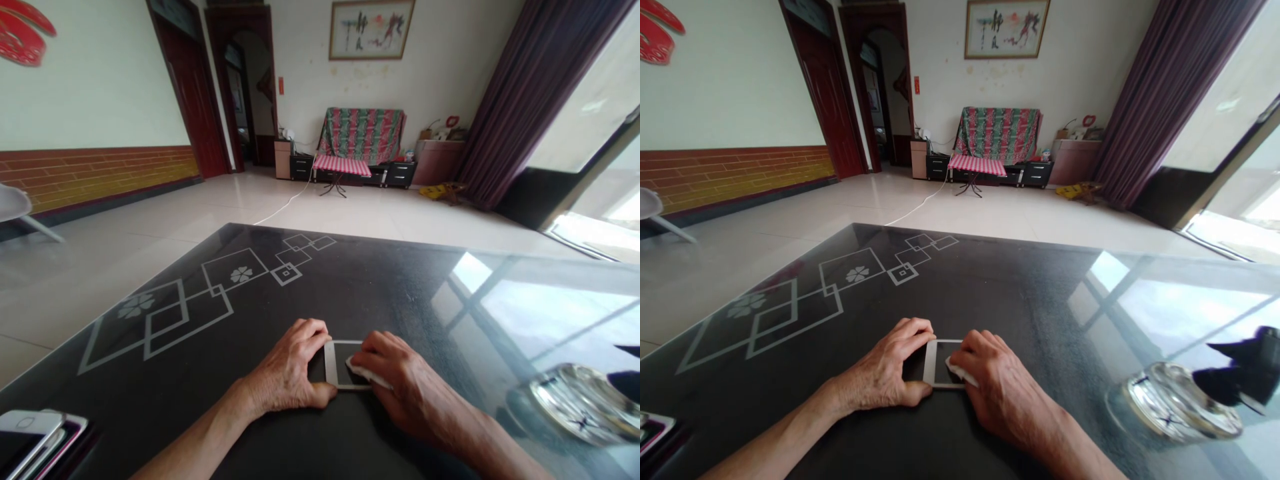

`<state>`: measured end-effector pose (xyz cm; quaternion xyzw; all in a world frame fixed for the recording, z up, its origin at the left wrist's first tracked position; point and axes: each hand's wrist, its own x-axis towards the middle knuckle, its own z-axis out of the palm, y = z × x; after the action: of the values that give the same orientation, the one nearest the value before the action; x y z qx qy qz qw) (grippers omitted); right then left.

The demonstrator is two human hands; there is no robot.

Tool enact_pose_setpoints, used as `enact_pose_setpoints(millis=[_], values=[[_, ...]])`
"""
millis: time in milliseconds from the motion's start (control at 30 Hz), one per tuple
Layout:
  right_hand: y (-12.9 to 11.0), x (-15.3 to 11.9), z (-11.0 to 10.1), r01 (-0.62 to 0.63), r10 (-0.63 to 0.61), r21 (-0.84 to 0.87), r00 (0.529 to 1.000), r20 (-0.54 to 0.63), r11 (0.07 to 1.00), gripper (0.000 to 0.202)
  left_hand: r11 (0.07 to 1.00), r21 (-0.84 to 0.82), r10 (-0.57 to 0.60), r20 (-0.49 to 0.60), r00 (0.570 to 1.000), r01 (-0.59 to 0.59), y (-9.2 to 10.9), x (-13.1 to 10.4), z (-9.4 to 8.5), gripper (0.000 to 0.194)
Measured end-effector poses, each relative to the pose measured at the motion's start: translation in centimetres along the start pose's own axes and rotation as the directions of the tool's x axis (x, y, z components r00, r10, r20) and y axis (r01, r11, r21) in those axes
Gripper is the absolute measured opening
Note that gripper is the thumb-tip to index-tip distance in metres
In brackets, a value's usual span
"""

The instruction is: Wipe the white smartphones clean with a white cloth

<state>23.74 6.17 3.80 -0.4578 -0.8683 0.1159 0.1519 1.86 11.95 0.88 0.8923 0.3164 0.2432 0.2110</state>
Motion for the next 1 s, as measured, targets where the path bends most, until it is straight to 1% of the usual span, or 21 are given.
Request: enact_pose_setpoints(millis=[167, 267, 333, 567, 667, 767, 900, 1000], values=[[1.5, 1.1, 0.6, -0.036, 0.030, -0.052, 0.994, -0.108, 0.998, 0.025, 1.000, 0.001, 0.006, -0.006, 1.000, -0.006, -0.1, -0.1, 0.1, 0.050], [1.4, 1.4, 0.7, -0.048, 0.039, -0.072, 0.992, -0.119, 0.996, 0.025, 1.000, 0.000, 0.000, -0.010, 1.000, 0.000, -0.1, -0.1, 0.1, 0.050], [1.1, 1.3, 0.4, -0.044, 0.039, -0.062, 0.995, -0.091, 0.997, 0.027, 1.000, 0.002, -0.003, -0.013, 1.000, 0.003, 0.0, -0.1, 0.1, 0.050], [-0.7, -0.3, -1.3, 0.006, -0.011, 0.056, 0.996, 0.091, 0.998, 0.032, 0.999, -0.034, 0.006, -0.034, 0.999, -0.008, -0.2, -0.1, 0.2, 0.046], [-0.9, -0.6, -1.5, 0.019, -0.030, 0.091, 0.992, 0.126, 0.996, 0.031, 0.999, -0.042, 0.001, -0.037, 0.999, -0.003, -0.2, -0.1, 0.3, 0.044], [-0.4, -0.3, -0.8, -0.001, -0.001, 0.048, 0.998, 0.059, 0.999, 0.029, 1.000, -0.025, 0.004, -0.040, 0.999, -0.005, -0.1, -0.1, 0.3, 0.045], [1.0, 0.8, 0.6, -0.034, 0.032, -0.029, 0.995, -0.094, 0.999, 0.026, 1.000, 0.003, -0.001, -0.028, 1.000, 0.001, 0.0, -0.1, 0.2, 0.047], [1.4, 1.5, 1.1, -0.065, 0.055, -0.070, 0.988, -0.142, 0.995, 0.026, 1.000, -0.001, -0.001, -0.027, 1.000, 0.001, 0.1, -0.1, 0.2, 0.047]])
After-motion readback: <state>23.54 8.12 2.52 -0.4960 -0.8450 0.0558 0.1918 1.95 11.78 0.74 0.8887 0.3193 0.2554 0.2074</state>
